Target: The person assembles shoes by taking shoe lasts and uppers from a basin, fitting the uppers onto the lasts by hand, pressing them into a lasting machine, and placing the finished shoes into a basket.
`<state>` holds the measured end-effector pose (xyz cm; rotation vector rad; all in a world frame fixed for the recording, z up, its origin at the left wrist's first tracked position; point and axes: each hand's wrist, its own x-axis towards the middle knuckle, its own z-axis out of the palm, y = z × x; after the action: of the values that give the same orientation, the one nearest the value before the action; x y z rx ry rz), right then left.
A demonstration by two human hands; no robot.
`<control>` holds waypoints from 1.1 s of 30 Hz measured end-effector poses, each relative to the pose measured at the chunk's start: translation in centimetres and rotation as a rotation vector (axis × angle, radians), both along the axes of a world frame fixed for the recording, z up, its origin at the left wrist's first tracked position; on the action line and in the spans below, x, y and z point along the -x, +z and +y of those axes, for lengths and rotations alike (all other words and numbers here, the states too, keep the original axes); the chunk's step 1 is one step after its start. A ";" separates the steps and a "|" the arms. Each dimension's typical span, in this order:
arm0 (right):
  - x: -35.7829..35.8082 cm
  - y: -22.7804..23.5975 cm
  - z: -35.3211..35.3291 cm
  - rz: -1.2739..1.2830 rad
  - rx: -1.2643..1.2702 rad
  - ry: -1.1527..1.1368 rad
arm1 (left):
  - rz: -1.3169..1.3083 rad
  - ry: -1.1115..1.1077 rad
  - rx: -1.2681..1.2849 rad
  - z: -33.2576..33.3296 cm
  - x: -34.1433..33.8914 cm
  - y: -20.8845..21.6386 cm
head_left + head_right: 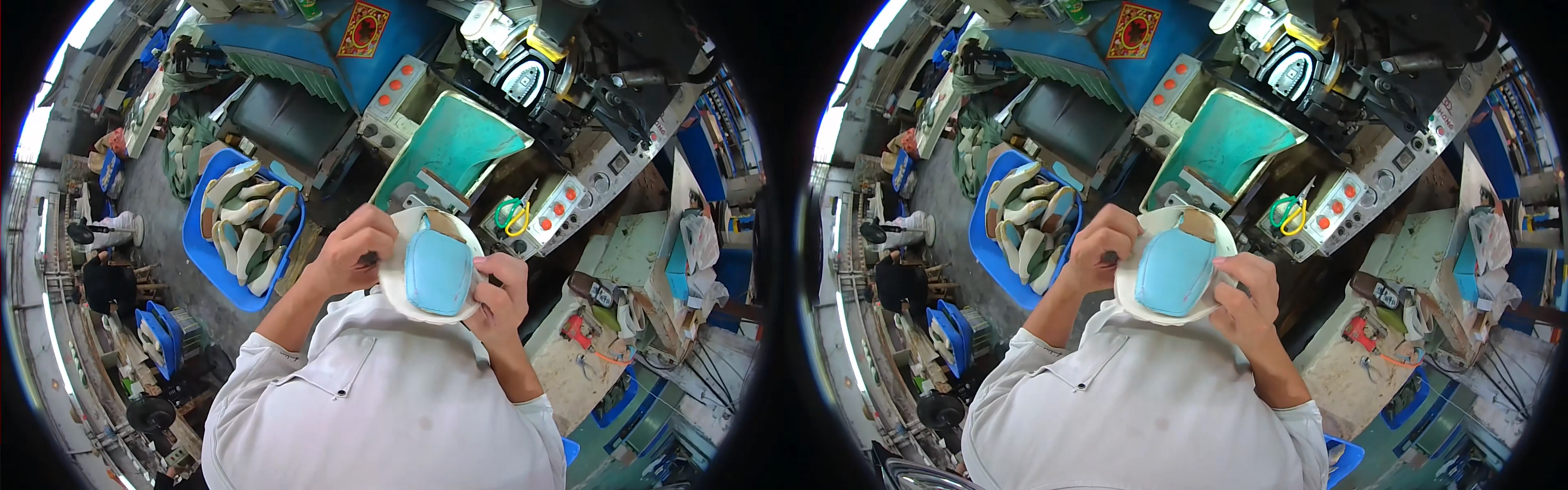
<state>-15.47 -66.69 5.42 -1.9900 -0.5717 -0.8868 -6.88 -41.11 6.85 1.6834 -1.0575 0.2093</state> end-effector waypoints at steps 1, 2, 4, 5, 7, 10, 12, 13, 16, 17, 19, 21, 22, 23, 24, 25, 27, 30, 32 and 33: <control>0.2 0.5 0.0 0.032 0.030 0.029 | 0.024 0.035 0.064 -0.4 0.1 0.6; 0.2 1.0 0.7 0.035 0.037 0.026 | 0.048 0.068 0.131 -0.5 0.0 0.9; -0.2 2.3 2.2 0.201 -0.246 -0.017 | -0.041 0.005 0.104 0.0 -0.9 0.8; -0.7 3.7 2.1 0.170 -0.207 0.060 | -0.040 -0.007 0.095 0.1 -1.1 0.9; -1.0 4.0 2.5 0.163 -0.190 0.071 | 0.068 -0.015 0.194 -0.7 -1.3 0.9; -1.4 4.2 3.6 0.129 -0.158 0.038 | -0.083 -0.046 -0.025 0.1 -2.8 1.7; -1.3 3.6 4.3 0.045 -0.143 -0.014 | 0.030 -0.060 0.037 0.0 -3.2 1.6; -1.2 3.6 4.5 0.045 -0.138 -0.030 | 0.025 -0.064 0.042 0.1 -3.6 1.6; -1.2 3.2 5.1 -0.010 -0.030 -0.069 | 0.043 -0.087 0.061 0.3 -4.5 1.9; -1.3 2.8 5.2 -0.027 0.007 -0.104 | 0.065 -0.089 0.070 0.3 -4.9 1.9; -1.6 2.6 5.7 -0.041 0.048 -0.166 | 0.088 -0.133 0.088 0.2 -6.0 1.5; -2.1 2.9 6.4 0.216 -0.457 -0.207 | 0.109 -0.186 0.101 0.0 -7.3 1.5; -2.8 4.0 6.1 0.215 -0.463 -0.228 | 0.093 -0.231 0.096 0.2 -7.9 1.8; -4.0 5.8 5.0 0.288 -0.164 -0.223 | 0.077 -0.277 0.092 0.3 -8.5 1.9; -5.0 6.6 3.8 0.357 0.134 -0.211 | 0.076 -0.294 0.086 0.5 -8.8 1.8; -5.6 5.7 2.8 0.394 0.165 -0.089 | 0.078 -0.379 0.099 0.4 -9.3 1.5; -6.3 1.5 2.5 0.372 -0.018 0.005 | -0.026 -0.486 0.100 -0.3 -10.9 -0.6; -7.7 -2.7 3.3 0.248 -0.519 0.117 | 0.424 -0.538 0.125 -3.1 -12.2 -3.6; -9.5 -3.9 3.5 0.258 -0.742 -0.109 | 0.671 -0.427 0.164 -5.5 -13.1 -5.1; -11.4 -3.6 3.6 0.265 -0.878 -0.168 | 0.740 -0.358 0.270 -7.6 -13.9 -5.4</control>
<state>-4.09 -63.10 1.78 -1.3129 0.1445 -0.7674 6.99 -48.76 1.45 1.1474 -0.7005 -0.4569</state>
